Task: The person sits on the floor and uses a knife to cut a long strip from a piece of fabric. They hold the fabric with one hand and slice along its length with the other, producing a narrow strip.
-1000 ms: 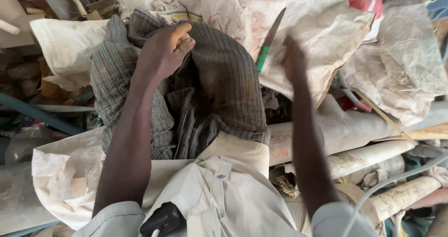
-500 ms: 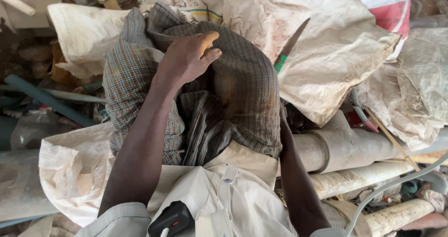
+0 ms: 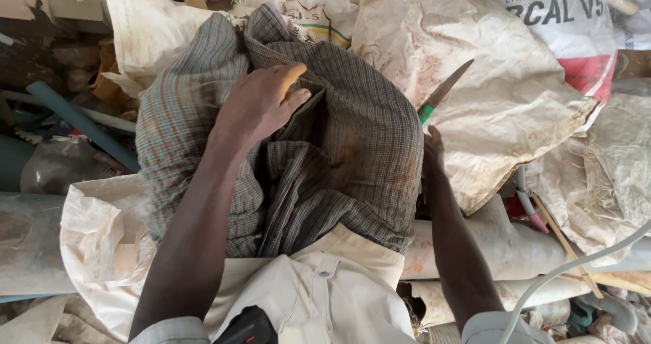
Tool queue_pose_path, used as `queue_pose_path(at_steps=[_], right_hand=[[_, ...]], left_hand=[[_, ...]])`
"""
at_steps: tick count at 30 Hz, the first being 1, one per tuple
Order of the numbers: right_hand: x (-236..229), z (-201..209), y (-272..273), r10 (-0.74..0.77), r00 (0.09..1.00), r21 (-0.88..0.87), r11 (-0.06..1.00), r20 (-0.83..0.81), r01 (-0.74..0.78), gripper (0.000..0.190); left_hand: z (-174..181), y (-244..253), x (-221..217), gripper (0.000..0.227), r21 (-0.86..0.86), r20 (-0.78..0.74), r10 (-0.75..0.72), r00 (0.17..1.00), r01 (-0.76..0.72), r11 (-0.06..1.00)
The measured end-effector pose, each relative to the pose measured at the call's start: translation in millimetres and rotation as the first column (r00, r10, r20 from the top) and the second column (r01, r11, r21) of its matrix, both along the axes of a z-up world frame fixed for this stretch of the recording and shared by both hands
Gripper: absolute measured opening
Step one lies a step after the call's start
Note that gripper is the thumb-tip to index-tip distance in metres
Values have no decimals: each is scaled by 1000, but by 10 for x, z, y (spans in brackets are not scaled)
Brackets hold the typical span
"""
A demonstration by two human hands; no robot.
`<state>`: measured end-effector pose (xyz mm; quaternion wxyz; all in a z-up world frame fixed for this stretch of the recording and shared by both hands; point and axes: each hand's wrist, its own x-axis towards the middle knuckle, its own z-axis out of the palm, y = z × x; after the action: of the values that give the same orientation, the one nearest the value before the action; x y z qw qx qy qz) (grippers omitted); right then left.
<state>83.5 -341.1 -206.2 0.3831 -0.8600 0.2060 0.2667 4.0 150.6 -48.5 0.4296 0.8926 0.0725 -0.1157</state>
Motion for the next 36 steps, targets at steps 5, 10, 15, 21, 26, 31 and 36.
queue_pose_path(at_steps=[5, 10, 15, 21, 26, 31, 36], right_hand=[[0, -255, -153, 110, 994, 26, 994, -2, -109, 43], [-4, -463, -144, -66, 993, 182, 980, -98, 83, 35], [-3, -510, 111, -194, 961, 492, 828, -197, 269, 32], [-42, -537, 403, -214, 942, 444, 840, -259, 313, 30], [140, -358, 483, -189, 948, 348, 897, -256, 273, 28], [322, -145, 567, -165, 955, 252, 941, -245, 228, 27], [300, 86, 466, -201, 954, 172, 955, -223, 241, 25]], left_hand=[[-4, 41, -79, 51, 28, -78, -27, 997, 29, 999], [7, 30, -83, 47, 38, -93, -48, 994, 52, 998], [-41, 80, -101, 45, -16, 60, -59, 996, 60, 998], [-49, 119, -64, 51, -87, -299, -144, 943, 124, 989], [6, 119, -102, 48, -84, -23, -48, 999, 46, 995], [-34, 121, -221, 42, -95, 92, 57, 994, -48, 994], [-62, 150, -276, 45, -82, 85, 91, 992, -85, 993]])
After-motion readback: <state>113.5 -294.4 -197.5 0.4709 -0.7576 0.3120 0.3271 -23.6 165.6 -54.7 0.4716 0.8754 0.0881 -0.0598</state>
